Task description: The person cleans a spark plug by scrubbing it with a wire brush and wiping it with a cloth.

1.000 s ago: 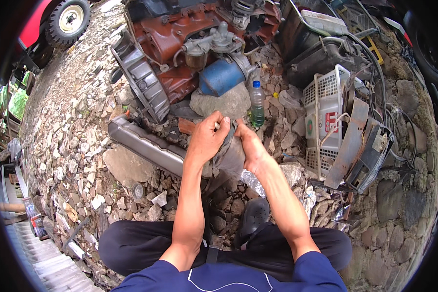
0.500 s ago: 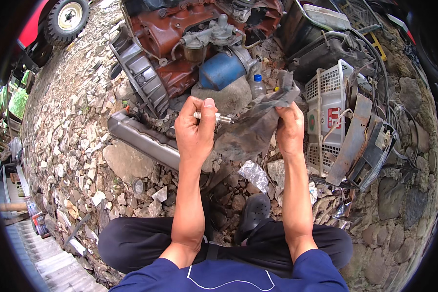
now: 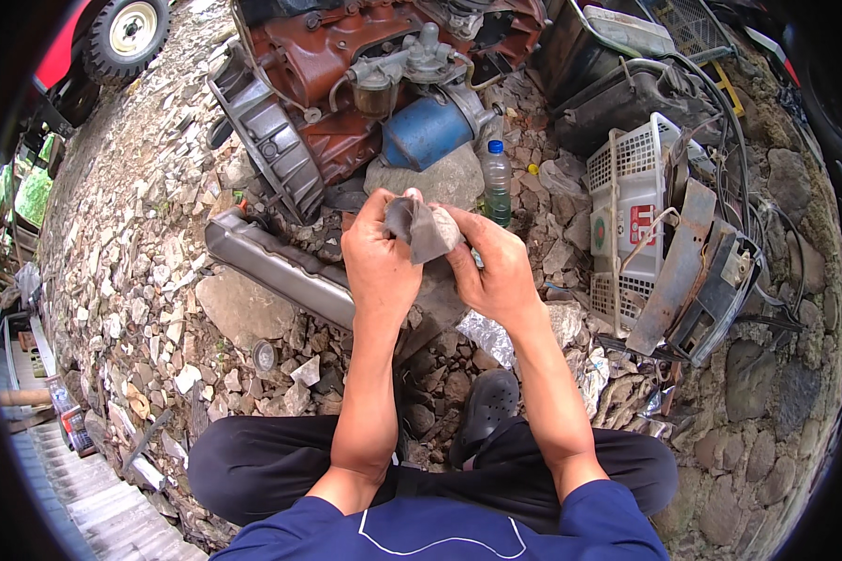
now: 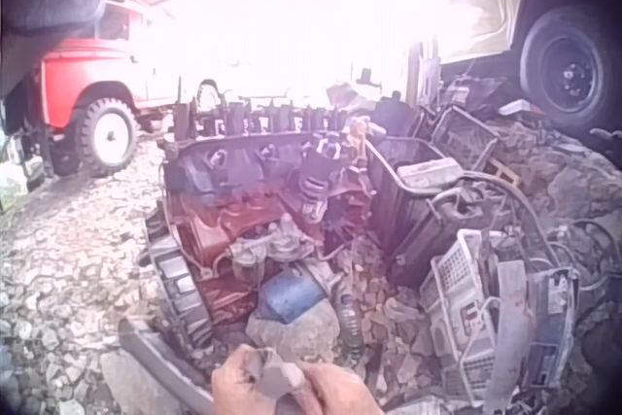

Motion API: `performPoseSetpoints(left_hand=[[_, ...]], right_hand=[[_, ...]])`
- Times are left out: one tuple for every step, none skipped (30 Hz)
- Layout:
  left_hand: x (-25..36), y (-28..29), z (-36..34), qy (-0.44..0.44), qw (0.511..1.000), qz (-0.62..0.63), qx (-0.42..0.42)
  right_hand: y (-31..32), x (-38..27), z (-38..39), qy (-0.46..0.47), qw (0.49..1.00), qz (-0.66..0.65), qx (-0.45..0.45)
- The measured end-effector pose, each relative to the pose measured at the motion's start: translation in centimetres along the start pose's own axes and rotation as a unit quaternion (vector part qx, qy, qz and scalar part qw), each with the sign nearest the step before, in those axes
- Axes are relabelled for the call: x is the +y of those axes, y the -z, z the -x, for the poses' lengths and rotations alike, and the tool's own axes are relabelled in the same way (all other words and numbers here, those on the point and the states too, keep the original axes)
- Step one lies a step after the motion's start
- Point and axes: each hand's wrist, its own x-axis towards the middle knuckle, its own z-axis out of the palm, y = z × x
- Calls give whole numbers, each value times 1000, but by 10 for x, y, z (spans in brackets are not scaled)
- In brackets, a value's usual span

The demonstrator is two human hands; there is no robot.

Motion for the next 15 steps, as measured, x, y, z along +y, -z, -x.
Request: performPoseSetpoints(left_hand=[[-3, -1, 0, -9, 1000, -12, -8], [-6, -2, 0, -19, 999, -25, -16], [-8, -3, 0, -28, 999, -38, -24], [-7, -3, -1, -37, 998, -42, -34], [-6, -3, -2, -62, 995, -64, -42], [-4, -3, -2, -87, 991, -84, -50], [-4, -3, -3, -112, 987, -105, -58], [-9, -2, -5, -123, 981, -136, -67], [-8, -3, -5, -100, 985, -129, -56], [-6, -3, -5, -77, 989, -122, -45], [-4, -4, -5, -54, 991, -115, -34], [-1, -3, -5, -27, 990, -137, -24], [-6, -3, -5, -12, 992, -126, 0], [-15, -4, -5, 4, 993, -114, 25], [-17, -5, -5, 19, 994, -101, 49]], right_hand=[[-2, 4, 4, -2, 1000, 23, 0], [-3, 6, 8, -4, 999, 45, 1], [-4, 4, 9, -8, 998, 67, 1], [-4, 1, 9, -101, 995, 15, -16], [-5, -4, 8, -193, 980, -37, -34], [-5, -8, 6, -284, 954, -87, -51], [-9, -10, 5, -352, 911, -212, -7], [-15, -13, 3, -413, 847, -332, 37], [-15, -10, 4, -390, 871, -295, 39], [-15, -7, 5, -367, 894, -255, 41], [-14, -5, 7, -347, 912, -212, 44], [-11, -9, 4, -237, 969, -59, 38], [-10, -12, 3, -119, 988, 97, 31], [-13, -12, 2, -66, 991, 103, 55], [-12, -10, 0, -13, 993, 107, 52]])
